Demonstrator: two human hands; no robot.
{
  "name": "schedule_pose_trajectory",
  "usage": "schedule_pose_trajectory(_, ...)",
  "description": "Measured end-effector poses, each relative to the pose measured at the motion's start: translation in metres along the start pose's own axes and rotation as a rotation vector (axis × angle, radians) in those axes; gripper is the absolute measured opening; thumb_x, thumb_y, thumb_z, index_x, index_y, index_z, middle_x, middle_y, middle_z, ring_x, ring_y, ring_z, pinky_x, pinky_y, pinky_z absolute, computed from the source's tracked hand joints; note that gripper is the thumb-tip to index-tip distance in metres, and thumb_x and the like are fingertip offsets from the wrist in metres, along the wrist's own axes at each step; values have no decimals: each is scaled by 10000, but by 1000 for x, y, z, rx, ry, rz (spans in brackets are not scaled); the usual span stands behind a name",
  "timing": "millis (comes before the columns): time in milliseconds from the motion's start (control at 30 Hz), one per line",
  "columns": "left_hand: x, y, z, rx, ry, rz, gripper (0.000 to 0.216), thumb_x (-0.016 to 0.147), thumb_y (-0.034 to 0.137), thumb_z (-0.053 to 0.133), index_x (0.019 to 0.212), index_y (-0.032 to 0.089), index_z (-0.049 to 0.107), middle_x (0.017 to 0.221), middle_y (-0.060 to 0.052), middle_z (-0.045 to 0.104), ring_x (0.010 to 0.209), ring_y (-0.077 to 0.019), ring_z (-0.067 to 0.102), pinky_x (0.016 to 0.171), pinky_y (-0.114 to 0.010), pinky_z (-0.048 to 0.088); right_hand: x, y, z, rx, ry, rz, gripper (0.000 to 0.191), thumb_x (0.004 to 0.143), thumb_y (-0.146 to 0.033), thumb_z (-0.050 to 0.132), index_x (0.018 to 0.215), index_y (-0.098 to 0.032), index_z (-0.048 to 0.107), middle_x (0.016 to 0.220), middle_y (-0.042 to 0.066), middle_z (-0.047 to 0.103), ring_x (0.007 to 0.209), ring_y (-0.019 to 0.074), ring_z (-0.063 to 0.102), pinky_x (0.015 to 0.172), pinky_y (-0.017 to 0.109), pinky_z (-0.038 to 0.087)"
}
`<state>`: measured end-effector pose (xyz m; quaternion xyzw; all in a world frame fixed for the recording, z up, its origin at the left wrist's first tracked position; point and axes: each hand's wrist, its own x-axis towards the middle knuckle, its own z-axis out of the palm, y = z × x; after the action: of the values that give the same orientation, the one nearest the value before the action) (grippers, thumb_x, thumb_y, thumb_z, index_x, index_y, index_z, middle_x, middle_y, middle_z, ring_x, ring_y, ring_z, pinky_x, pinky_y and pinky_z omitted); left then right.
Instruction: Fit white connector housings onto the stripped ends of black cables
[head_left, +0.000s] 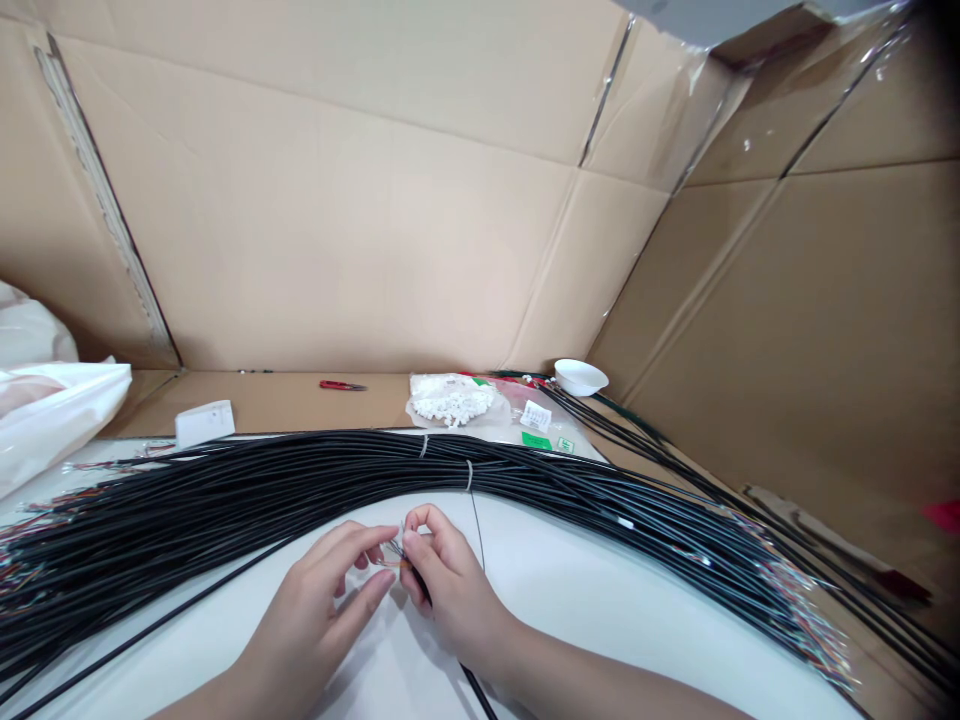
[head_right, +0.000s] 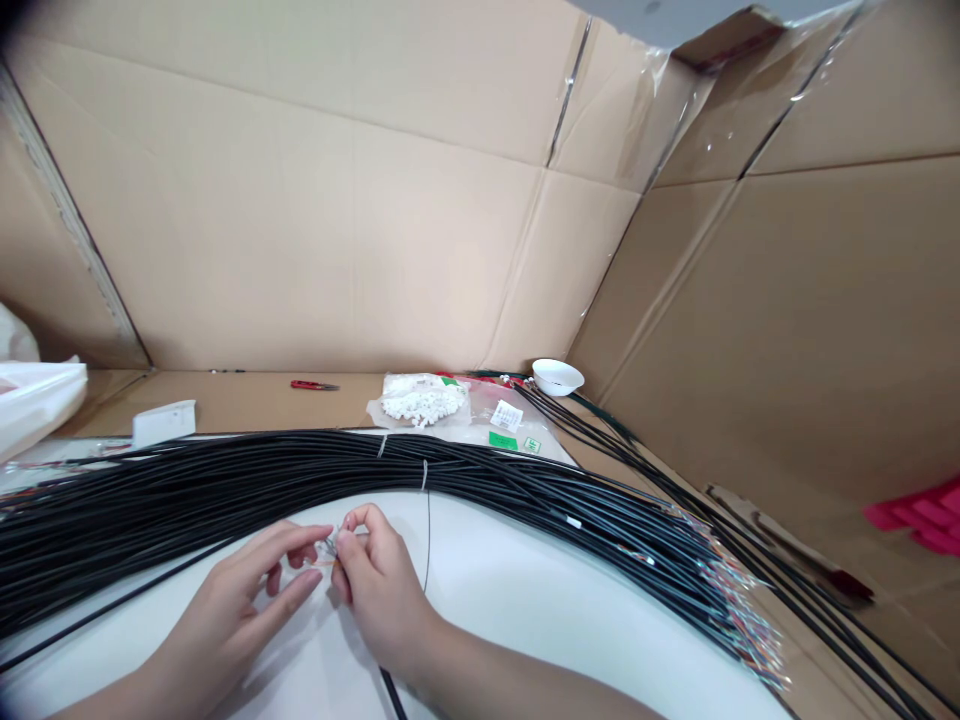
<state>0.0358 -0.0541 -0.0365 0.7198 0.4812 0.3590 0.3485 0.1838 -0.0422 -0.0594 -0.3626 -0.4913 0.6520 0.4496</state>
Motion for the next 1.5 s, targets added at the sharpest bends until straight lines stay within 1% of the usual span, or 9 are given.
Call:
schedule_pose_trajectory(167, 0, -1, 0, -1, -4, 49, 192, 780, 250, 524, 909, 268, 666, 827, -48, 659, 707, -197, 570, 564, -244, 424, 0, 3, -1, -3, 3, 5, 177, 836, -362, 412, 788, -202, 354, 413, -114, 368, 366, 39, 243, 388, 161, 178)
schedule_pose_trajectory(300, 0, -9, 1, 28, -22, 124, 190, 790, 224, 510, 886, 254, 671, 853, -40, 676, 793, -192, 585, 688, -250, 447, 0, 3, -1, 5, 11, 12, 179, 830, -359, 425, 784, -203, 349, 411, -117, 371, 362, 35, 241, 388, 155, 188)
schedule_pose_trajectory(367, 1, -12, 2, 67, -57, 146, 199, 794, 206, 496, 873, 250, 673, 827, -28, 685, 766, -177, 590, 679, -241, 447, 0, 3, -1, 18, 14, 17, 187, 827, -364, 426, 778, -204, 345, 409, -119, 369, 360, 33, 231, 387, 154, 185)
schedule_pose_trajectory(500, 4, -15, 4, 124, -131, 112, 209, 783, 181, 487, 845, 241, 678, 766, -11, 690, 647, -150, 589, 591, -220, 444, 1, 3, -1, 29, 17, 11, 207, 818, -386, 432, 777, -203, 345, 398, -121, 364, 352, 34, 227, 383, 159, 173)
schedule_pose_trajectory(767, 7, -12, 5, 131, -220, 121, 231, 759, 149, 466, 764, 238, 680, 750, -22, 692, 681, -172, 600, 649, -241, 446, 1, 0, 0, -14, 0, 21, 214, 798, -376, 470, 770, -186, 376, 397, -114, 366, 379, 41, 261, 394, 171, 182)
schedule_pose_trajectory(967, 1, 5, -3, 184, -162, 64, 157, 697, 113, 459, 775, 198, 565, 752, -28, 600, 684, -184, 530, 631, -262, 413, 0, -1, 0, -71, 25, 49, 216, 772, -370, 504, 770, -180, 400, 413, -111, 350, 382, 40, 235, 382, 174, 162)
schedule_pose_trajectory(1133, 0, 1, -3, 80, -21, -25, 84, 781, 217, 407, 708, 212, 449, 657, 18, 477, 568, -155, 445, 520, -244, 368, -1, -3, 2, -110, 33, 56, 219, 753, -362, 524, 755, -176, 408, 427, -109, 336, 387, 38, 231, 375, 174, 155)
schedule_pose_trajectory(1267, 2, -11, 1, 22, 82, -42, 87, 815, 282, 422, 810, 222, 484, 726, 10, 477, 607, -154, 458, 551, -249, 378, -1, -3, 1, -161, 19, 26, 180, 772, -331, 504, 750, -173, 420, 445, -105, 331, 398, 39, 219, 380, 179, 151)
schedule_pose_trajectory(1500, 4, -16, 3, -1, 36, 26, 127, 816, 278, 458, 850, 217, 564, 758, -12, 494, 634, -154, 476, 558, -255, 385, -3, -4, 0, -242, 2, -33, 153, 786, -307, 489, 740, -173, 430, 459, -102, 303, 425, 47, 210, 410, 190, 159)
